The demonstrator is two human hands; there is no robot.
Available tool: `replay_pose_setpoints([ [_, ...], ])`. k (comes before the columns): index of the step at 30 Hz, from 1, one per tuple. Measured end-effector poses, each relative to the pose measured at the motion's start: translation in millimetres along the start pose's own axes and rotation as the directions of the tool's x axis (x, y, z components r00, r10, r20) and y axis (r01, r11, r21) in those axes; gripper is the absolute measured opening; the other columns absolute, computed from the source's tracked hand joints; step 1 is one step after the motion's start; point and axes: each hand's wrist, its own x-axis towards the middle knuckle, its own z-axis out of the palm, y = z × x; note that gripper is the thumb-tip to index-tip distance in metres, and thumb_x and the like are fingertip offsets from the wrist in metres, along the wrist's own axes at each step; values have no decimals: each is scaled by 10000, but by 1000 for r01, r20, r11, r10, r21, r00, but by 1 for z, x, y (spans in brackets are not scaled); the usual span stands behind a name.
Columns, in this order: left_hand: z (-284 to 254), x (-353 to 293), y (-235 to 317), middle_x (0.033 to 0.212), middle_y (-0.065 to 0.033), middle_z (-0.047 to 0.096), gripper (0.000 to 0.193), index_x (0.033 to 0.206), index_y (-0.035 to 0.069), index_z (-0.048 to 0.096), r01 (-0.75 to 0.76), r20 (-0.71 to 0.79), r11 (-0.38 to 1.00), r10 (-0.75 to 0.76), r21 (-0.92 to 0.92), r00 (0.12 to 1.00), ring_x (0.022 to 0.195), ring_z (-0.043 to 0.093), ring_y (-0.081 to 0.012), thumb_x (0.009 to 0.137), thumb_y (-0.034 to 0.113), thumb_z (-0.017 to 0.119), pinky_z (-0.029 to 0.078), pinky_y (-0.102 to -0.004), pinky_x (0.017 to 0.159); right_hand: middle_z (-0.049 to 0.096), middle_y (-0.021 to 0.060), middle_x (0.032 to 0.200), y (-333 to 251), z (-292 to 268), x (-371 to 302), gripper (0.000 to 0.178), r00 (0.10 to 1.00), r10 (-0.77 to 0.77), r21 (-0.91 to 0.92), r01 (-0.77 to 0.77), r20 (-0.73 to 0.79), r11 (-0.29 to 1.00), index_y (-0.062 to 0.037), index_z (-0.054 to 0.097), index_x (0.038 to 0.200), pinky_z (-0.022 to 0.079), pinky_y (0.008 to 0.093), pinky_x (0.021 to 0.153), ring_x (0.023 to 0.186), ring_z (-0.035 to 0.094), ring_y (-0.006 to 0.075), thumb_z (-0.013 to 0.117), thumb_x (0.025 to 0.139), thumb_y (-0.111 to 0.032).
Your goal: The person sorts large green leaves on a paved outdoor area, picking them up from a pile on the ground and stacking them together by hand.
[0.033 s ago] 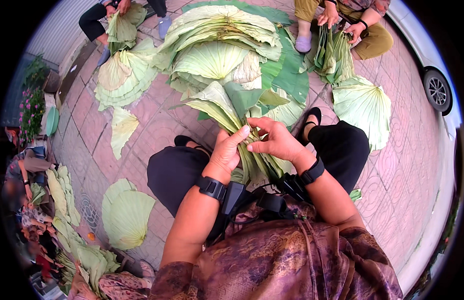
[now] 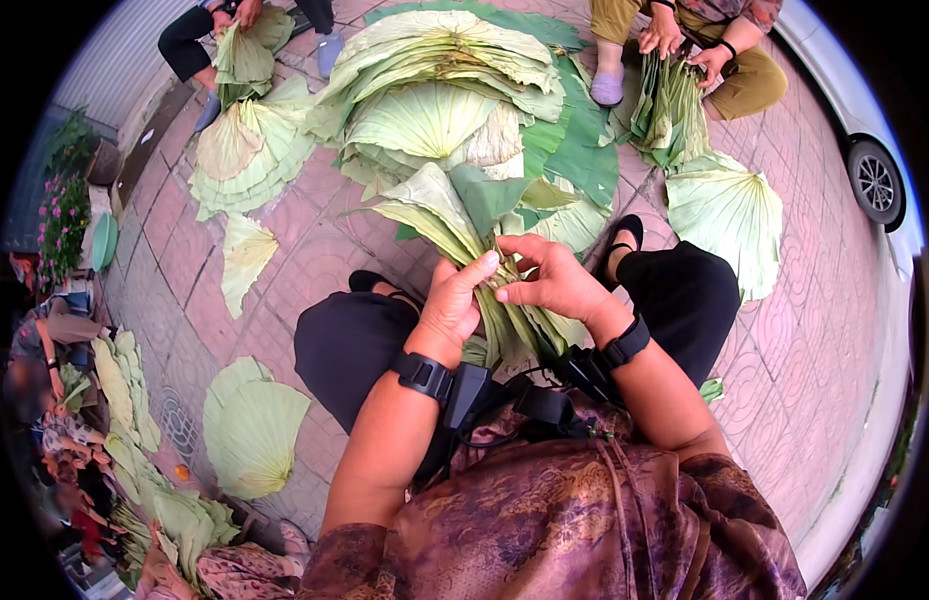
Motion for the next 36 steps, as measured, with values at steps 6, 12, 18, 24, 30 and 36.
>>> replay_pose_setpoints([
  [6,-6,1,-1,1067,-95,606,417,1182,-17,509,8,-12,1000,-7,9,1000,952,602,-215,776,36,588,509,-343,835,550,111,1104,-2,-7,3,797,994,53,70,-60,97,996,-58,465,1320,464,318,830,944,549,233,824,629,-227],
  [12,-5,2,-8,1111,-104,601,326,1163,38,536,136,-13,984,-139,-114,990,1015,590,-227,889,205,594,492,-379,890,520,200,961,-19,-6,15,817,962,1,-527,149,274,837,-177,465,1325,462,400,826,947,538,375,789,586,-304],
  [18,-10,4,-10,1103,-115,601,344,1183,15,519,68,-26,984,-73,-166,997,1005,594,-245,872,146,587,492,-402,893,526,191,1085,-14,-4,21,868,982,-7,-374,80,191,924,-82,445,1332,478,381,832,959,545,323,822,581,-296],
  [24,-9,6,-5,1126,-106,579,420,1238,3,477,15,-29,989,-19,-145,999,1008,584,-236,855,121,603,481,-379,895,483,116,1192,-3,-10,3,822,996,58,-5,-57,63,998,-66,472,1321,507,321,801,968,531,232,844,605,-225],
  [30,0,2,-2,1087,-81,583,425,1204,9,494,16,24,983,-12,-182,1000,967,583,-196,842,141,673,500,-350,847,600,91,1104,-3,-26,4,670,988,113,105,-124,110,987,-22,543,1247,485,300,827,897,567,179,822,660,-187],
  [36,-3,-1,0,1123,-76,570,470,1219,22,484,34,64,985,-23,-171,998,1017,566,-200,816,134,697,479,-353,892,586,111,1124,-3,-20,-5,559,998,56,146,-58,21,988,15,541,1229,494,290,808,889,588,152,761,742,-150],
])
